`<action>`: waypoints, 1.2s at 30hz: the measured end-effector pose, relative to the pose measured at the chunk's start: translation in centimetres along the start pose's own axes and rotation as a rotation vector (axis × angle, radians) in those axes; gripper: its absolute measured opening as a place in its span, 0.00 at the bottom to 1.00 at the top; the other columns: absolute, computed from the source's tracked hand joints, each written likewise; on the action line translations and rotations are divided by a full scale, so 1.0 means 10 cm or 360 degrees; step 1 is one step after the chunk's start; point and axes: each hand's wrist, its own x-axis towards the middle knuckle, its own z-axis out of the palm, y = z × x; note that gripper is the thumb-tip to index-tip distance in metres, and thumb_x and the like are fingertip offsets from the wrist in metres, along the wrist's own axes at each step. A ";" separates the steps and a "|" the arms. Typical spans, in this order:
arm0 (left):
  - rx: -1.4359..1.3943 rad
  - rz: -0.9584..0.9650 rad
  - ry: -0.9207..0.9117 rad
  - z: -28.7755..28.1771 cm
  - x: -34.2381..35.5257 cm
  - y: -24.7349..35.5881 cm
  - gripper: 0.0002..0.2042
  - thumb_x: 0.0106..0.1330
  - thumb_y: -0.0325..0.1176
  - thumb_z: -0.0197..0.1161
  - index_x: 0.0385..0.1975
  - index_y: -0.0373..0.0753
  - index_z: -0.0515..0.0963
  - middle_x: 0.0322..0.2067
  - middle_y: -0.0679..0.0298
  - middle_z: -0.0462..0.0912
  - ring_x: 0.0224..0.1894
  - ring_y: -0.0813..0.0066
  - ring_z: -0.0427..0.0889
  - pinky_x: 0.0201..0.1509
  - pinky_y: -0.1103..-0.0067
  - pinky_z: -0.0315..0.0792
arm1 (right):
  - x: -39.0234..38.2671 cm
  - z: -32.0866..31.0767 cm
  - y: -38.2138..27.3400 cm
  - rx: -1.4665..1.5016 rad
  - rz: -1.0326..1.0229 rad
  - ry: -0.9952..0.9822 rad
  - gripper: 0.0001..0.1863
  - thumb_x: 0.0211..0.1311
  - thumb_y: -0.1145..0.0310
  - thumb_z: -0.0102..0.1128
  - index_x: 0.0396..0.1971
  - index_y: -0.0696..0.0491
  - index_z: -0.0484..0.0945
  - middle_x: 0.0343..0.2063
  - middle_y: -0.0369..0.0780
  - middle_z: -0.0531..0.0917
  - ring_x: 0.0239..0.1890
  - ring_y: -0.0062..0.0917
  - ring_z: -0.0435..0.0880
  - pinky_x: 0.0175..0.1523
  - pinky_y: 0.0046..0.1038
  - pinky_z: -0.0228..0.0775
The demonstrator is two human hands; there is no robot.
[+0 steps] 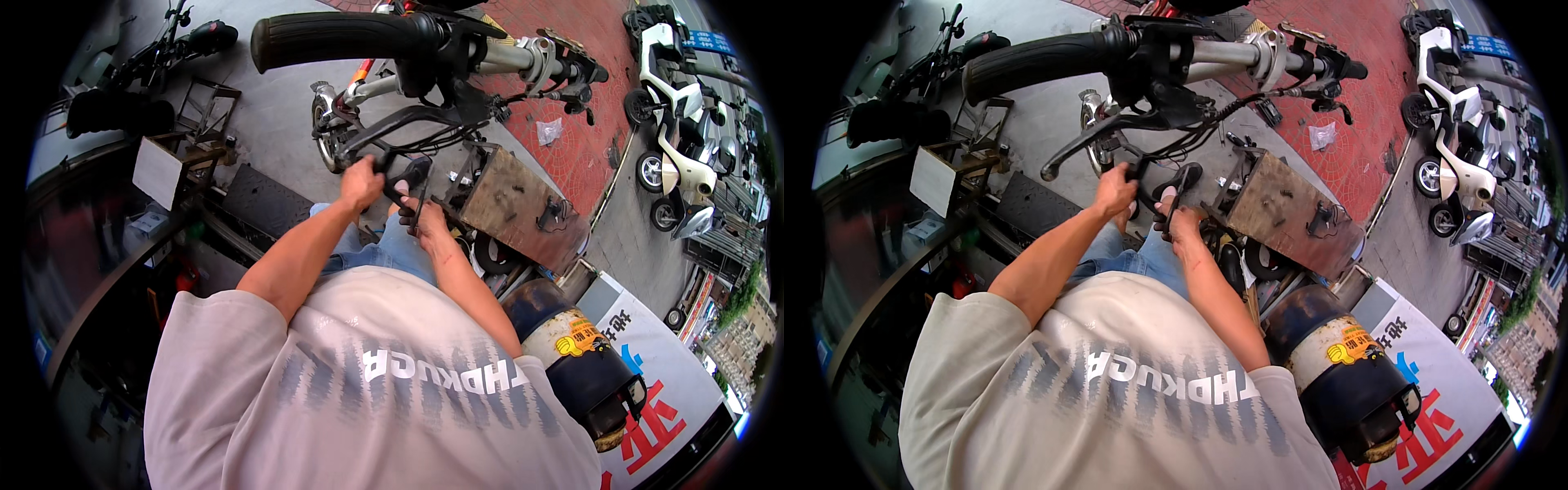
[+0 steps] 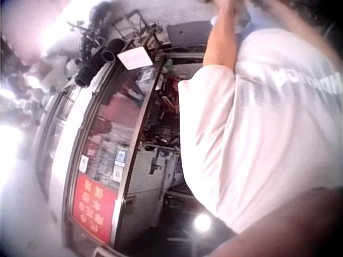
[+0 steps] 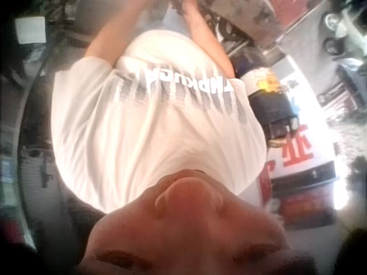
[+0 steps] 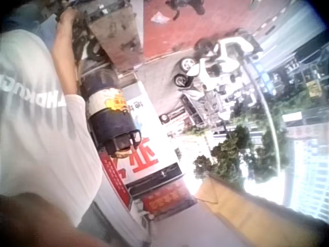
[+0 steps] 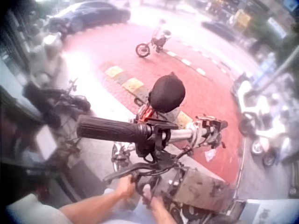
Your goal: The person repairs a red folding bicycle in a workshop, focusing on the handlebars and seat. They use a screwdriver to adjust components on the handlebars, then use scissors to cut a cable. The person also adjusts the seat post and uses a phone to scan a QR code.
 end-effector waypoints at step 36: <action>-0.0305 0.0789 -0.0044 -0.89 0.02 1.41 0.12 0.70 0.36 0.62 0.38 0.33 0.83 0.27 0.60 0.85 0.28 0.74 0.77 0.37 0.74 0.73 | -1.92 -0.62 -2.86 0.0149 -0.2936 0.1312 0.20 0.53 0.60 0.76 0.40 0.54 0.79 0.31 0.42 0.85 0.34 0.39 0.87 0.42 0.40 0.78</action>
